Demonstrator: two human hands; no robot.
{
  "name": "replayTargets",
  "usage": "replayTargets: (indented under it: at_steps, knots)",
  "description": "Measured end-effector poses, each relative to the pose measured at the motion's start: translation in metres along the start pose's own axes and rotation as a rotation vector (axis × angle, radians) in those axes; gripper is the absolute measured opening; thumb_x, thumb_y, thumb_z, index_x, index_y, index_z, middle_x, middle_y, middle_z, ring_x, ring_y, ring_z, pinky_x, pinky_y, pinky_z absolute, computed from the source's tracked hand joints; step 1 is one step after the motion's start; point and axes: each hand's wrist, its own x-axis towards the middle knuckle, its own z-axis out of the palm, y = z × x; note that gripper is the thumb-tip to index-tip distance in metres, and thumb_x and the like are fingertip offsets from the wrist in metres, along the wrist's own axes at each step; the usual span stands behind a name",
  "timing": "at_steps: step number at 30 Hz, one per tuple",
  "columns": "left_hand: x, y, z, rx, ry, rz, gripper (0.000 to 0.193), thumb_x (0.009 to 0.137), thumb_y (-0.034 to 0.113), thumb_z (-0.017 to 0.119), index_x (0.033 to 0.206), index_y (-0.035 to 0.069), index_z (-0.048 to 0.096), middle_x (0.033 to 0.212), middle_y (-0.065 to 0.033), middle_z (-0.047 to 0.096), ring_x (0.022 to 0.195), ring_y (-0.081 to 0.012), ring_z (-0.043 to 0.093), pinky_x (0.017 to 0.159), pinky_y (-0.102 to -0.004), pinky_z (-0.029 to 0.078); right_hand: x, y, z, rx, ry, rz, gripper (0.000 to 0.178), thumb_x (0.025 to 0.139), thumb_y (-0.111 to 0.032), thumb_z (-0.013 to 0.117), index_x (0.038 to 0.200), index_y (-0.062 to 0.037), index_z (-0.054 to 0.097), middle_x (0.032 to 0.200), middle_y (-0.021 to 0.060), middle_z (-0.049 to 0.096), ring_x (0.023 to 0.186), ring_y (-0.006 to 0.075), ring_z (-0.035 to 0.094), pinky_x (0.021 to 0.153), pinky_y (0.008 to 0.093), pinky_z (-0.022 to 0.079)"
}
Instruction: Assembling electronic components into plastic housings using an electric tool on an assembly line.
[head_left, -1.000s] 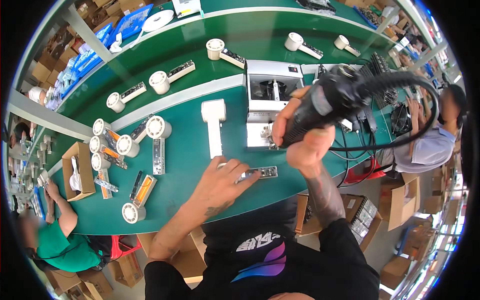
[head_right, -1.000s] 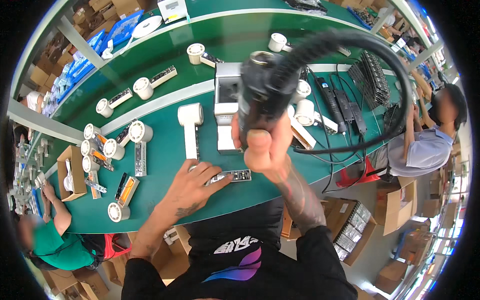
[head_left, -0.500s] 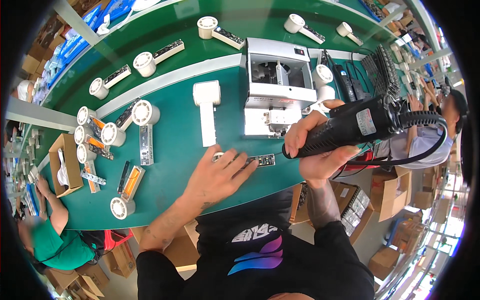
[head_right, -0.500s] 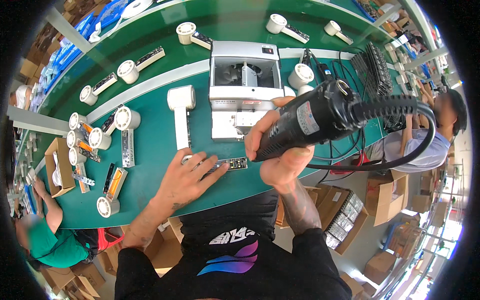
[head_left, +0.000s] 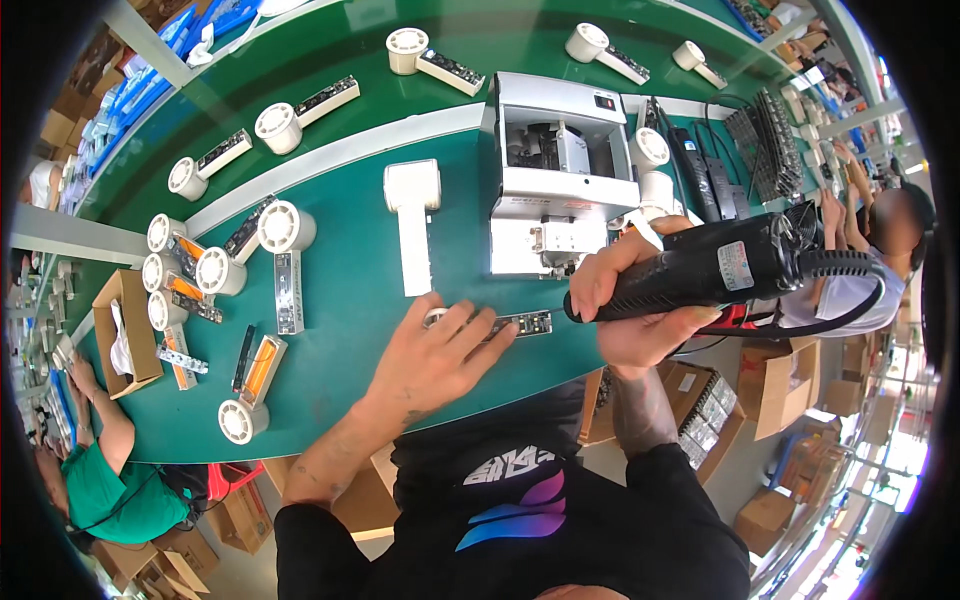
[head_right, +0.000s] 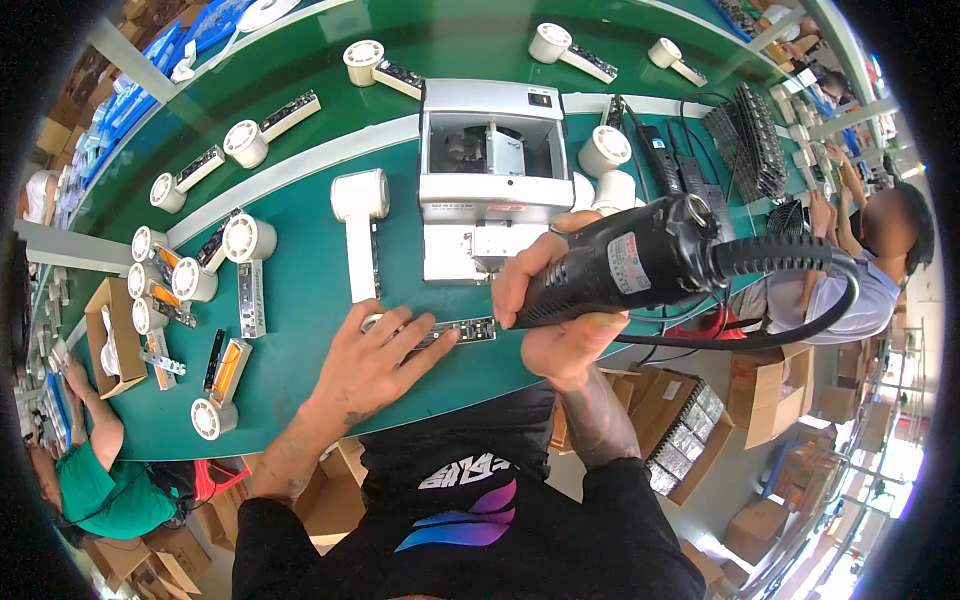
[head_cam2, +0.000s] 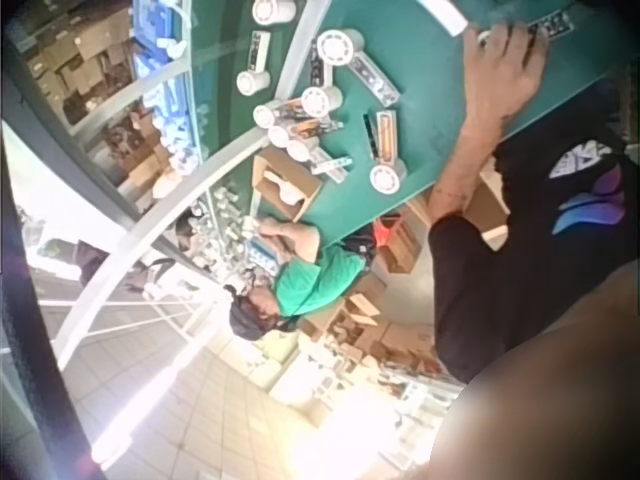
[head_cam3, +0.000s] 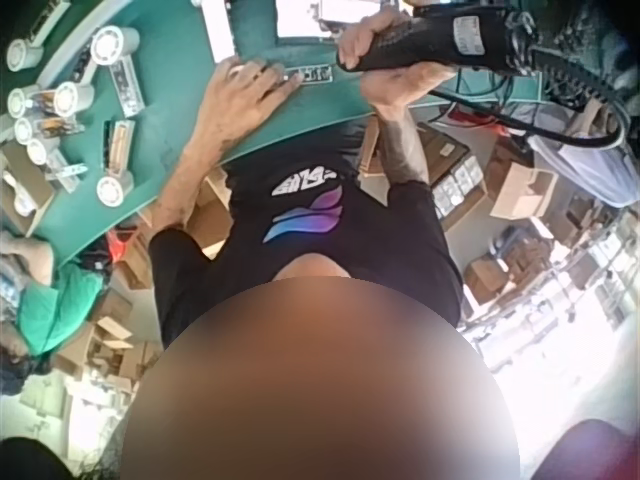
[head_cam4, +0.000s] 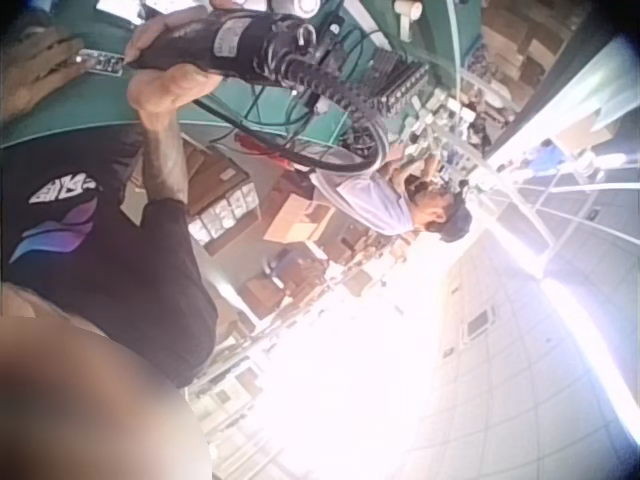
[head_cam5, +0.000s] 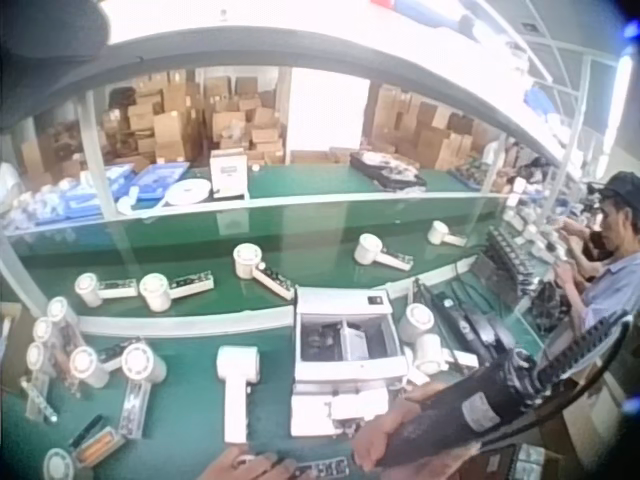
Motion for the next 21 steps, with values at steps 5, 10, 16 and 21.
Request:
replayTargets:
  at_steps: [5, 10, 16, 21]
  knots:
    - [-0.002, 0.001, 0.003, 0.046, 0.007, -0.003, 0.040, 0.078, 0.016, 0.062, 0.118, 0.015, 0.067, 0.109, -0.0031, 0.062, 0.096, -0.0185, 0.058, 0.086, -0.0393, 0.045, -0.006, 0.003, 0.004, -0.018, -0.040, -0.022, 0.096, 0.065, -0.099, 0.035, 0.085, -0.0046, 0.041, 0.061, 0.0026, 0.044, 0.045, 0.0156, 0.046, 0.043, 0.0279, 0.040]
    - [-0.002, 0.003, 0.009, 0.071, 0.112, 0.043, 0.033, 0.078, 0.016, 0.063, 0.110, 0.010, 0.069, 0.101, -0.0047, 0.060, 0.092, -0.0180, 0.057, 0.081, -0.0392, 0.046, -0.010, 0.006, 0.001, 0.001, -0.176, -0.084, 0.087, 0.072, -0.088, 0.048, 0.112, -0.0120, 0.032, 0.066, 0.0049, 0.047, 0.046, 0.0154, 0.047, 0.043, 0.0280, 0.040]
    - [-0.003, 0.004, 0.007, 0.081, 0.041, 0.020, 0.041, 0.077, 0.017, 0.063, 0.118, 0.016, 0.068, 0.108, -0.0018, 0.062, 0.097, -0.0179, 0.057, 0.086, -0.0396, 0.046, -0.009, 0.006, 0.001, -0.001, -0.155, -0.111, 0.087, 0.074, -0.088, 0.047, 0.116, -0.0124, 0.036, 0.065, 0.0056, 0.047, 0.047, 0.0158, 0.048, 0.042, 0.0291, 0.041]
    - [-0.001, -0.001, 0.009, 0.045, 0.068, 0.050, 0.034, 0.079, 0.013, 0.065, 0.112, 0.010, 0.069, 0.104, -0.0059, 0.061, 0.092, -0.0189, 0.057, 0.081, -0.0400, 0.046, -0.004, -0.010, -0.006, 0.276, -0.160, -0.172, 0.080, 0.079, -0.085, 0.046, 0.112, -0.0127, 0.040, 0.064, 0.0055, 0.049, 0.045, 0.0173, 0.051, 0.040, 0.0305, 0.042]
